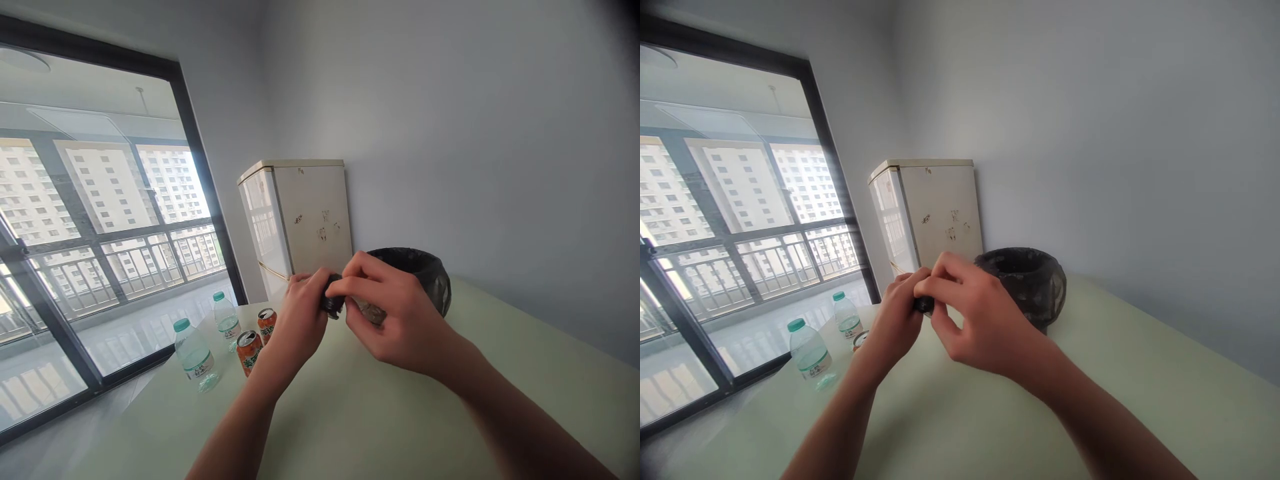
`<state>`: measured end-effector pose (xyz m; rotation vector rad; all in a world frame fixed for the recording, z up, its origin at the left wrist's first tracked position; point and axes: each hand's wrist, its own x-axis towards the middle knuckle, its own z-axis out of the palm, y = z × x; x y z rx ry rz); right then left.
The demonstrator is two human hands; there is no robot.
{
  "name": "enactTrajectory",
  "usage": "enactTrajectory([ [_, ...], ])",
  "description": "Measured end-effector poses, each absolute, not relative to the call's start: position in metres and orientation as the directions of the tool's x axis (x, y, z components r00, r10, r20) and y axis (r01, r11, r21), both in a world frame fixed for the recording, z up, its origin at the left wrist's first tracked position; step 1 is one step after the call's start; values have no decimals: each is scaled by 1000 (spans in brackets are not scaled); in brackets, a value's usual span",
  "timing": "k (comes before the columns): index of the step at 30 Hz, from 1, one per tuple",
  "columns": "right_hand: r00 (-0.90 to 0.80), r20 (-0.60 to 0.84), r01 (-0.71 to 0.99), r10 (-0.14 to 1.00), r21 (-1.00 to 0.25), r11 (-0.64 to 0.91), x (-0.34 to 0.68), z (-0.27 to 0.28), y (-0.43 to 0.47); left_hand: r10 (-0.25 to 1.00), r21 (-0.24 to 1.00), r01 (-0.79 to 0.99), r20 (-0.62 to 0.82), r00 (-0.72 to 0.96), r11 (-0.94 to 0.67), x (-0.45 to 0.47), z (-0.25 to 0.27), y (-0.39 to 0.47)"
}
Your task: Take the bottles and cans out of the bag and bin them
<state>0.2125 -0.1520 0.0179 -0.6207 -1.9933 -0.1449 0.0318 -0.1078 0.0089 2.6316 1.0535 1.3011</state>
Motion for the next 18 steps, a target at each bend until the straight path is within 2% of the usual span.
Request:
enactTrajectory([
  [4, -504, 791, 517, 346, -44, 855, 214, 21, -156, 629, 444, 462, 658, 414, -768, 34, 12, -116],
  [8, -514, 802, 539, 305, 25, 842, 216, 23, -154, 661, 537, 386, 622, 420, -750, 35, 11, -120],
  [13, -544, 800, 507, 254, 72, 859, 222, 25, -150, 640, 528, 362, 651, 408, -768, 35, 9, -120],
  [18, -536, 799, 460, 272, 7, 888, 229, 28, -148, 653, 526, 388, 604, 456, -757, 37, 11, -119],
])
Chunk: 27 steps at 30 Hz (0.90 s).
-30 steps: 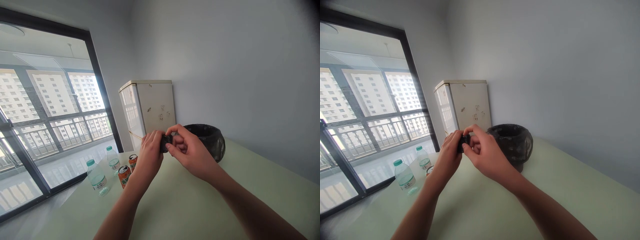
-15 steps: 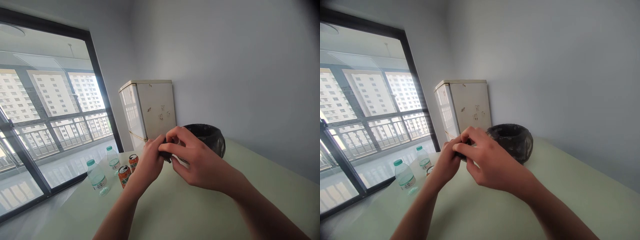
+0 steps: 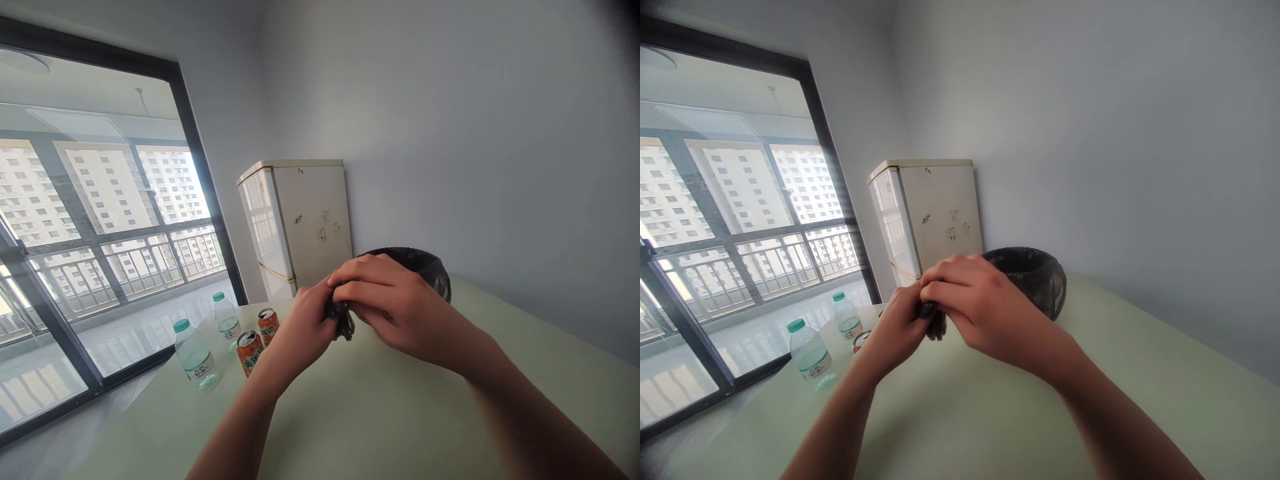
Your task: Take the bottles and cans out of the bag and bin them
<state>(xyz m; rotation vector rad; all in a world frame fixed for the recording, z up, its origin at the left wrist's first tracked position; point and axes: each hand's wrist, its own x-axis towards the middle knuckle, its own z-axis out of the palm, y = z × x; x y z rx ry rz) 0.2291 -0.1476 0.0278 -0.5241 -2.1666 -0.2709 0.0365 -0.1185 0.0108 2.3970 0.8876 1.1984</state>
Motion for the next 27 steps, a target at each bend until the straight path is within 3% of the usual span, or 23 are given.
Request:
enactTrajectory([
  [7, -425, 779, 508, 461, -217, 834, 244, 34, -141, 720, 603, 422, 420, 553, -677, 41, 19, -125],
  [11, -336, 762, 561, 554, -311, 767, 252, 37, -139, 729, 568, 474, 406, 550, -673, 42, 20, -124],
  [15, -167, 775, 650, 610, -378, 659, 266, 40, -134, 728, 501, 529, 445, 522, -685, 42, 17, -121],
  [22, 86, 851, 723, 518, -411, 555, 312, 46, -128, 703, 462, 534, 533, 472, -708, 42, 11, -119],
  [25, 199, 829, 721, 523, -485, 495, 337, 50, -136, 675, 473, 497, 626, 392, -727, 44, 7, -114],
  [27, 275, 771, 740, 574, -551, 385, 360, 51, -138, 592, 402, 488, 732, 337, -775, 47, 3, -106],
])
